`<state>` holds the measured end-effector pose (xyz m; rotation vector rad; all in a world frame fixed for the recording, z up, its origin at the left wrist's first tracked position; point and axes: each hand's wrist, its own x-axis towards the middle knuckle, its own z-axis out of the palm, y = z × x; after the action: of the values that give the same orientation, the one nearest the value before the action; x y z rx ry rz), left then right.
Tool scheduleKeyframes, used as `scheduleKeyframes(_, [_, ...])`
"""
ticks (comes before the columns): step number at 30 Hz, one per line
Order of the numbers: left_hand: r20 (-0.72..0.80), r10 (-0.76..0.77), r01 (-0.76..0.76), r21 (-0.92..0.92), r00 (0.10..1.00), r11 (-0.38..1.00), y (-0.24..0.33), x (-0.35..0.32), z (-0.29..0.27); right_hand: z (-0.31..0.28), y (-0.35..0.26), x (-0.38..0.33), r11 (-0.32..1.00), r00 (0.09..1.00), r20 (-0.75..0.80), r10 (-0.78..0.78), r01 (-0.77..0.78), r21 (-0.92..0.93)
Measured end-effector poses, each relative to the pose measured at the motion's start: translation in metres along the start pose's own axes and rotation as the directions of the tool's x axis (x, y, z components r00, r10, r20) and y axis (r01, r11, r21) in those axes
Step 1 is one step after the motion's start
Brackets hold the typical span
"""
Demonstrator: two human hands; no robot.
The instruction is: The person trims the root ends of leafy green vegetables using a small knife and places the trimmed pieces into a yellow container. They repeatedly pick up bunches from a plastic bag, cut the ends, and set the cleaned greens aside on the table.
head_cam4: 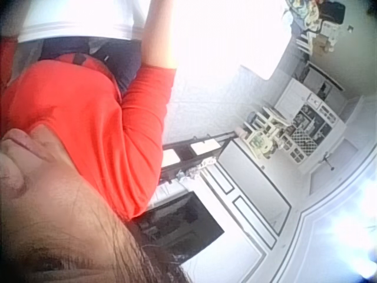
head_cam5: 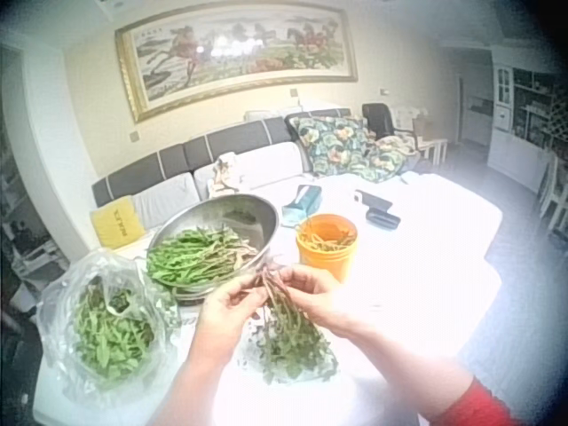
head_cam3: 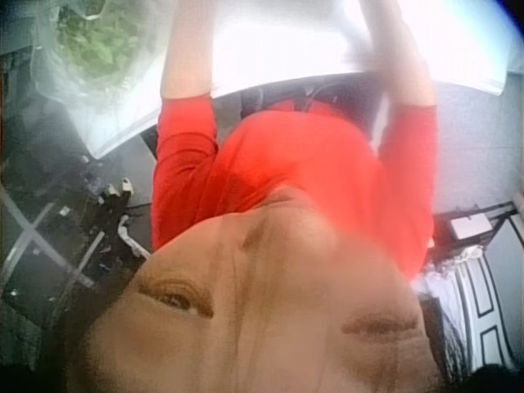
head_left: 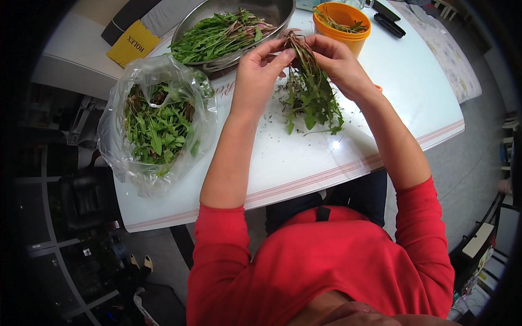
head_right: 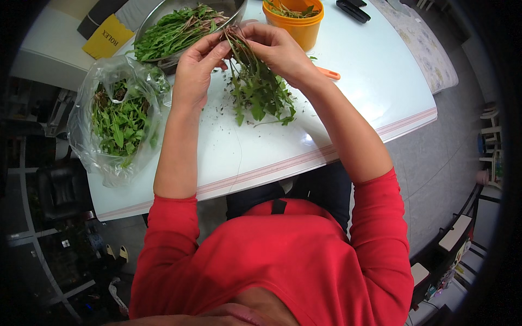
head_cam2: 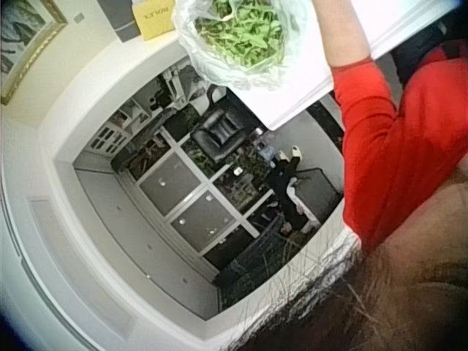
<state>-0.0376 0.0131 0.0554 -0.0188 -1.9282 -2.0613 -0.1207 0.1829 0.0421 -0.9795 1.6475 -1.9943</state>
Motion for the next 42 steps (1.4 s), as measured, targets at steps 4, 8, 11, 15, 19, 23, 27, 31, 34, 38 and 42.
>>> scheduleKeyframes(4, [-0.058,0.064,-0.068,-0.068,0.996,0.995,-0.002,0.0,-0.002,0.002,-0.001,0.001,0.998,0.991,-0.128,-0.033,0.025,-0.065])
scheduleKeyframes(8, [-0.143,0.002,-0.026,-0.168,0.99,0.986,0.001,0.004,-0.01,-0.004,-0.001,-0.017,0.881,0.91,-0.246,-0.333,0.207,-0.426])
scheduleKeyframes(11, [-0.159,-0.015,-0.02,-0.214,0.987,0.977,0.0,0.004,-0.013,0.005,-0.003,-0.034,0.749,0.871,-0.146,-0.469,0.305,-0.589])
scheduleKeyframes(15, [-0.16,-0.023,-0.013,-0.219,0.987,0.976,0.0,0.004,-0.01,0.015,-0.004,-0.036,0.754,0.873,-0.152,-0.463,0.298,-0.585])
scheduleKeyframes(19, [-0.172,-0.011,-0.024,-0.199,0.985,0.98,-0.001,0.003,-0.009,0.015,-0.001,-0.033,0.77,0.89,-0.153,-0.43,0.274,-0.576])
scheduleKeyframes(23, [-0.187,0.035,-0.076,-0.219,0.982,0.973,0.003,0.004,-0.013,0.01,-0.003,-0.035,0.784,0.898,-0.147,-0.415,0.271,-0.559])
scheduleKeyframes(27, [-0.233,0.035,-0.096,-0.253,0.972,0.963,0.003,0.006,-0.022,-0.006,-0.007,-0.039,0.74,0.871,-0.147,-0.468,0.295,-0.605])
scheduleKeyframes(31, [-0.268,0.044,-0.119,-0.27,0.962,0.956,0.004,0.008,-0.027,-0.039,-0.019,-0.022,0.709,0.839,-0.181,-0.513,0.295,-0.641])
scheduleKeyframes(34, [-0.26,0.037,-0.119,-0.308,0.965,0.944,0.007,0.008,-0.028,-0.071,-0.027,0.008,0.383,0.793,-0.001,-0.61,0.294,-0.876])
scheduleKeyframes(38, [-0.246,0.065,-0.154,-0.363,0.967,0.919,0.009,0.007,-0.033,-0.064,-0.026,-0.005,0.366,0.926,-0.007,-0.377,0.142,-0.92])
scheduleKeyframes(42, [-0.119,0.126,-0.167,-0.458,0.985,0.873,0.01,0.01,-0.036,-0.04,-0.034,-0.059,0.486,0.979,0.165,0.119,0.088,-0.87])
